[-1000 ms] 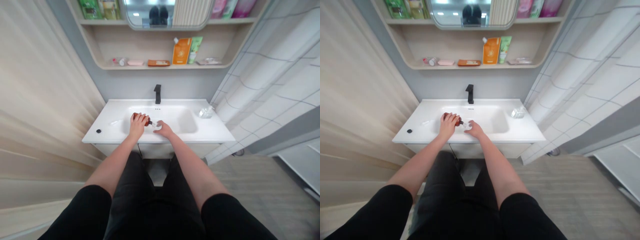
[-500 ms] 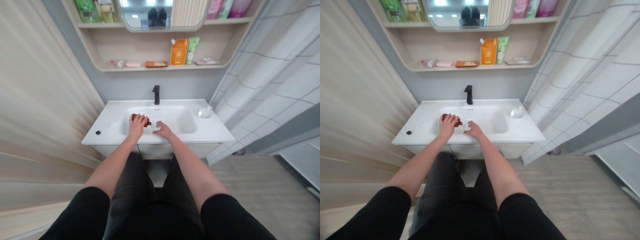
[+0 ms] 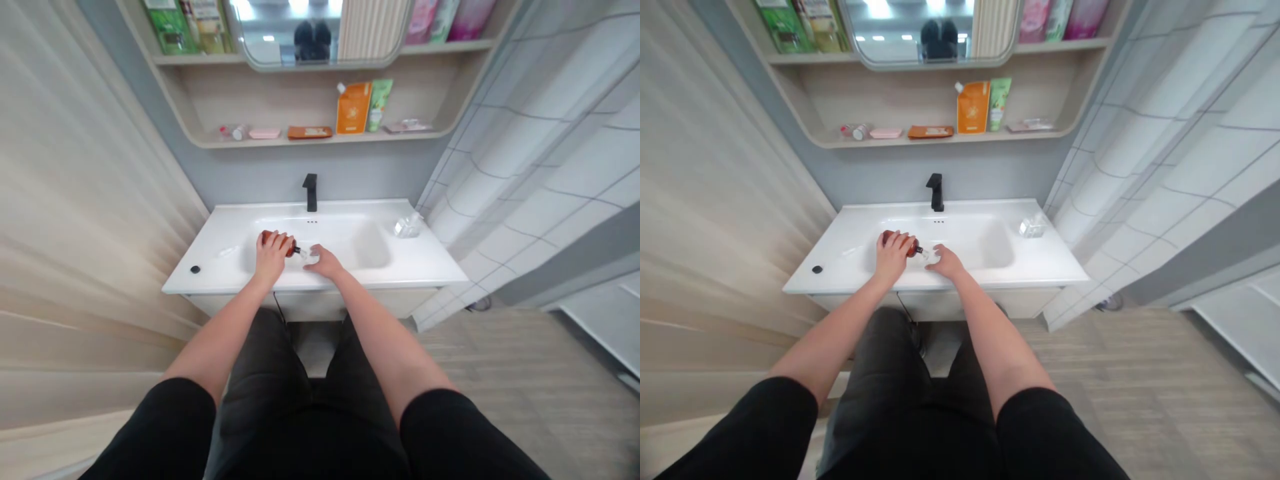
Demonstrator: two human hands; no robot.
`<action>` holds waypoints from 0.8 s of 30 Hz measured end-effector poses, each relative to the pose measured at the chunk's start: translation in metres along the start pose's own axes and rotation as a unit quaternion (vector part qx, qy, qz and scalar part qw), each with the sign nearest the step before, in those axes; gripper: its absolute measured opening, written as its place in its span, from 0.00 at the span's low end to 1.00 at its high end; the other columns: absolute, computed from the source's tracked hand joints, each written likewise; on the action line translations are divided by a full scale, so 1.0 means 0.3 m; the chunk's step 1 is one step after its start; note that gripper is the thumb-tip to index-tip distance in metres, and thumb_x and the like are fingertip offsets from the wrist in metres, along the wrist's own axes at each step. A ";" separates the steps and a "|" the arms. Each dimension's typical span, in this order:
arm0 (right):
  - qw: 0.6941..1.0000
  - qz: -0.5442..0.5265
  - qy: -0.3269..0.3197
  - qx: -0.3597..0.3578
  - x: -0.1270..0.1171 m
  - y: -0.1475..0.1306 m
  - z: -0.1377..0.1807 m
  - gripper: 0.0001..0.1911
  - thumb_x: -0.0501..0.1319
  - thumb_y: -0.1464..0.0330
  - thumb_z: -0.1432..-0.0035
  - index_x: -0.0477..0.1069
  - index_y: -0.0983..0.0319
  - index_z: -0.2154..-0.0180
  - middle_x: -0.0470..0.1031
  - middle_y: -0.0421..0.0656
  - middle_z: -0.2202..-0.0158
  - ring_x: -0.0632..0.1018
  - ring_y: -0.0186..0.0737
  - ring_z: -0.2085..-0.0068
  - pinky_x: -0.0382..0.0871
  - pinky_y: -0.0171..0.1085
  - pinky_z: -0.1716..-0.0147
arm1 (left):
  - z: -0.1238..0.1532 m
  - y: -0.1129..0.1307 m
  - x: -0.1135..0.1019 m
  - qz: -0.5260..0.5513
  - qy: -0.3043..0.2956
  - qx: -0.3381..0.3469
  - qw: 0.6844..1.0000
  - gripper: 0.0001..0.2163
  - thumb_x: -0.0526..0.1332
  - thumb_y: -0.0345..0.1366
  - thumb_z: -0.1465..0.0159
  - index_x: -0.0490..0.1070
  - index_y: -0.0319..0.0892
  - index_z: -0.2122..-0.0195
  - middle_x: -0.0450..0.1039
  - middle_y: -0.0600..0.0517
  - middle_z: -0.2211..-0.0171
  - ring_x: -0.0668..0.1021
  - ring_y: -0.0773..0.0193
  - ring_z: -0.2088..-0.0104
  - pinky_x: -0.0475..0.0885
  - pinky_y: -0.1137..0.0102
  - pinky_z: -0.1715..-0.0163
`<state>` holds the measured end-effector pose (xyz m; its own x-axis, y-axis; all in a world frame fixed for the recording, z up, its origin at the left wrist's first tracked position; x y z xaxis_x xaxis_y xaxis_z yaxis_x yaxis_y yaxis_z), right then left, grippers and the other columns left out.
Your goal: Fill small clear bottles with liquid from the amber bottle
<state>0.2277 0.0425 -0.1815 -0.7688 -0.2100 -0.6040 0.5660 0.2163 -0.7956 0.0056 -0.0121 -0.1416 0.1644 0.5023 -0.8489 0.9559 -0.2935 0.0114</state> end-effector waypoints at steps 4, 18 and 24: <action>1.000 0.006 0.005 -0.004 -0.004 -0.009 0.007 0.37 0.85 0.64 0.52 0.75 0.55 0.43 0.85 0.43 0.47 0.86 0.51 0.45 0.78 0.49 0.39 | -0.001 0.001 -0.003 0.002 -0.005 -0.001 1.000 0.29 0.53 0.29 0.23 0.72 0.51 0.24 0.74 0.41 0.25 0.68 0.41 0.21 0.50 0.33 0.19; 1.000 0.010 0.008 -0.003 -0.001 -0.006 0.001 0.37 0.85 0.65 0.52 0.76 0.54 0.43 0.85 0.42 0.46 0.86 0.50 0.45 0.79 0.48 0.39 | -0.001 0.005 -0.007 -0.001 -0.010 0.002 1.000 0.28 0.51 0.29 0.22 0.72 0.50 0.24 0.73 0.41 0.25 0.67 0.40 0.20 0.50 0.32 0.19; 1.000 0.006 0.007 -0.011 -0.004 -0.011 0.004 0.37 0.85 0.65 0.52 0.75 0.56 0.43 0.85 0.43 0.47 0.86 0.51 0.44 0.78 0.49 0.38 | -0.001 0.009 -0.015 -0.002 -0.009 0.001 1.000 0.28 0.52 0.29 0.22 0.72 0.52 0.24 0.74 0.41 0.25 0.67 0.41 0.20 0.50 0.32 0.19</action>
<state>0.2270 0.0409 -0.1781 -0.7660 -0.1934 -0.6130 0.5690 0.2398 -0.7866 0.0075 -0.0148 -0.1376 0.1555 0.4893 -0.8581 0.9563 -0.2923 0.0066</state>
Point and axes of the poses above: each hand's wrist, its own z-axis away from the middle knuckle, its own x-axis out of the palm, y = z × x, the point moved 3 cm from there along -z, towards the middle knuckle
